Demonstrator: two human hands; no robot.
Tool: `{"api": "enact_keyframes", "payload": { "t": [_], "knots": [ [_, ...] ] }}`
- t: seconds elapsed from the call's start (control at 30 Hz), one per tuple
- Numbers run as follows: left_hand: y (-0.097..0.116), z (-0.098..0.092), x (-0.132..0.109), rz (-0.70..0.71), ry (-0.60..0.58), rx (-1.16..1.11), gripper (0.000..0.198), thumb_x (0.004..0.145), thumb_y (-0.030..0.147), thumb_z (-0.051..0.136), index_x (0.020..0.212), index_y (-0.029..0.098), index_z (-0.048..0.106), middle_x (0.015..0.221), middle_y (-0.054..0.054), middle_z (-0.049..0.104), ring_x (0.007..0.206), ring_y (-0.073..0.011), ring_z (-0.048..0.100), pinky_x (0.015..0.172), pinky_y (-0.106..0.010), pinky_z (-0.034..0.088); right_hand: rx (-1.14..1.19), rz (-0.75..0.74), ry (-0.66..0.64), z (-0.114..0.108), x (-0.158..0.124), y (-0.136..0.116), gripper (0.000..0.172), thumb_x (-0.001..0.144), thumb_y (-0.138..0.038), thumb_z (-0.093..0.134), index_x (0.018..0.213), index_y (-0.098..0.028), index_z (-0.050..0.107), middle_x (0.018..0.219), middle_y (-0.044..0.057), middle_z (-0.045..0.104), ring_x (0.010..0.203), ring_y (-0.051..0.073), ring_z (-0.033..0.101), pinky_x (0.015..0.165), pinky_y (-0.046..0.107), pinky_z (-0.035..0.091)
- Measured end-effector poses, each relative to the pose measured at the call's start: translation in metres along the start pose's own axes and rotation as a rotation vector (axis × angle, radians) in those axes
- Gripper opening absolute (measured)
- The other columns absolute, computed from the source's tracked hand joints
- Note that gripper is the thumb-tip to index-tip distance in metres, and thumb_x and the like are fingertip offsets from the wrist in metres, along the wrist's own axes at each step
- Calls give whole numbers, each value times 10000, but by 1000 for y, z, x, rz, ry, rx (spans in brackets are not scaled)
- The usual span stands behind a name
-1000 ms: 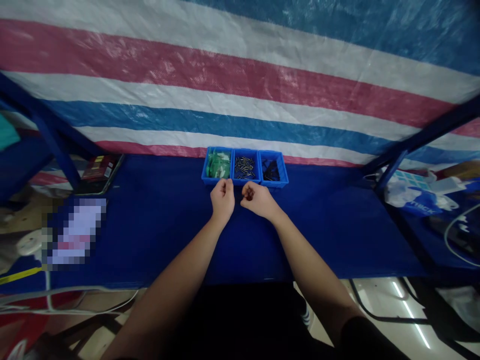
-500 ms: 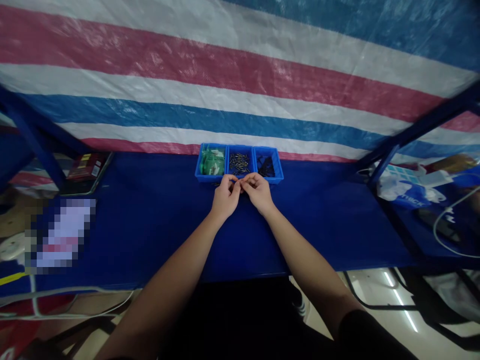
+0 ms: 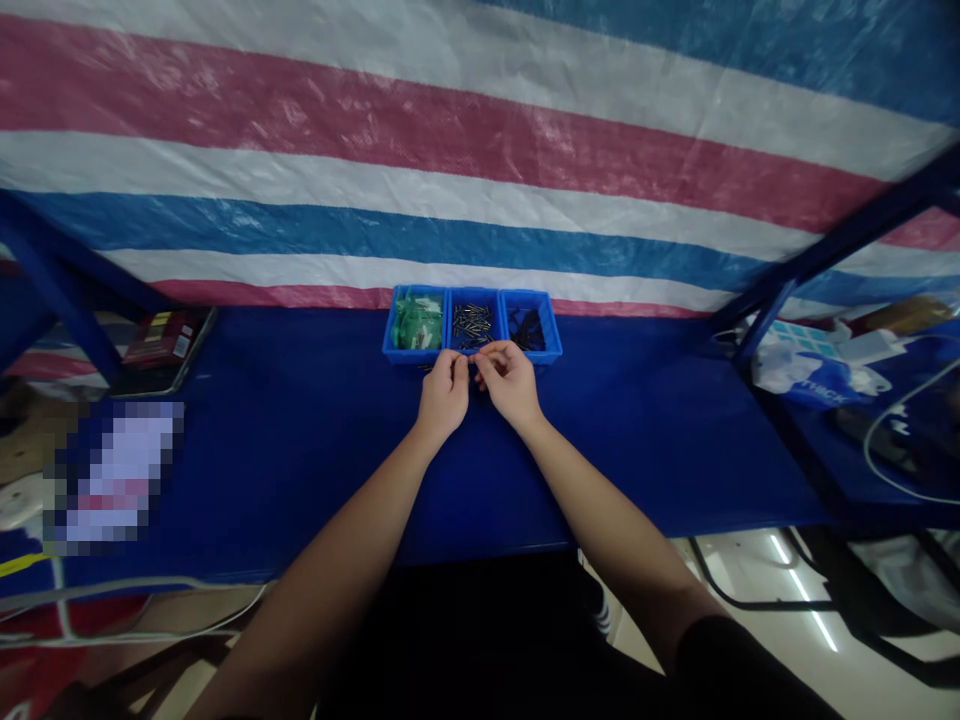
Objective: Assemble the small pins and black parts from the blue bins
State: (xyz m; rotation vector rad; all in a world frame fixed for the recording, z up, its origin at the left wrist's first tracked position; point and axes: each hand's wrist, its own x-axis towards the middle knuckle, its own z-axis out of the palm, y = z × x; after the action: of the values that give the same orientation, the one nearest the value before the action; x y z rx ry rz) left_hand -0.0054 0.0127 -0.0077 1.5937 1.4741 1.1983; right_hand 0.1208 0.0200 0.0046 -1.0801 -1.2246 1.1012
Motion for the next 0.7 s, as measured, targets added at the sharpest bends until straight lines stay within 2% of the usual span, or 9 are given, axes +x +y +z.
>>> {"api": "enact_keyframes", "payload": {
  "t": [0.13, 0.3, 0.53, 0.7],
  "knots": [
    [-4, 2, 3, -29, 63, -46, 343, 996, 497, 392, 855, 211, 515, 638, 17, 557, 601, -126, 546, 598, -242, 395, -278, -127, 26, -2, -5, -4, 215, 887, -413, 605, 966, -213, 616, 828, 17, 683, 663, 125, 605, 647, 278, 510],
    [-4, 3, 4, -30, 100, -57, 337, 993, 479, 413, 824, 210, 525, 616, 15, 536, 584, -132, 530, 596, -255, 410, -342, -167, -11, -2, -7, -7, 202, 911, -395, 570, 952, -208, 633, 796, 7, 659, 674, 131, 602, 659, 278, 490],
    [4, -2, -1, -6, -39, -22, 327, 988, 471, 417, 861, 209, 568, 665, 15, 578, 633, -124, 551, 618, -238, 401, -338, -190, 29, -2, -6, -9, 212, 941, -392, 536, 1016, -211, 616, 686, -21, 595, 597, 125, 557, 613, 277, 454],
    [10, -3, -3, 29, -56, 12, 332, 996, 454, 403, 847, 209, 572, 693, 7, 611, 656, -127, 575, 629, -240, 397, -363, -138, 13, -2, -7, -9, 212, 961, -416, 507, 1028, -239, 602, 660, -23, 614, 595, 139, 585, 615, 290, 452]
  ]
}}
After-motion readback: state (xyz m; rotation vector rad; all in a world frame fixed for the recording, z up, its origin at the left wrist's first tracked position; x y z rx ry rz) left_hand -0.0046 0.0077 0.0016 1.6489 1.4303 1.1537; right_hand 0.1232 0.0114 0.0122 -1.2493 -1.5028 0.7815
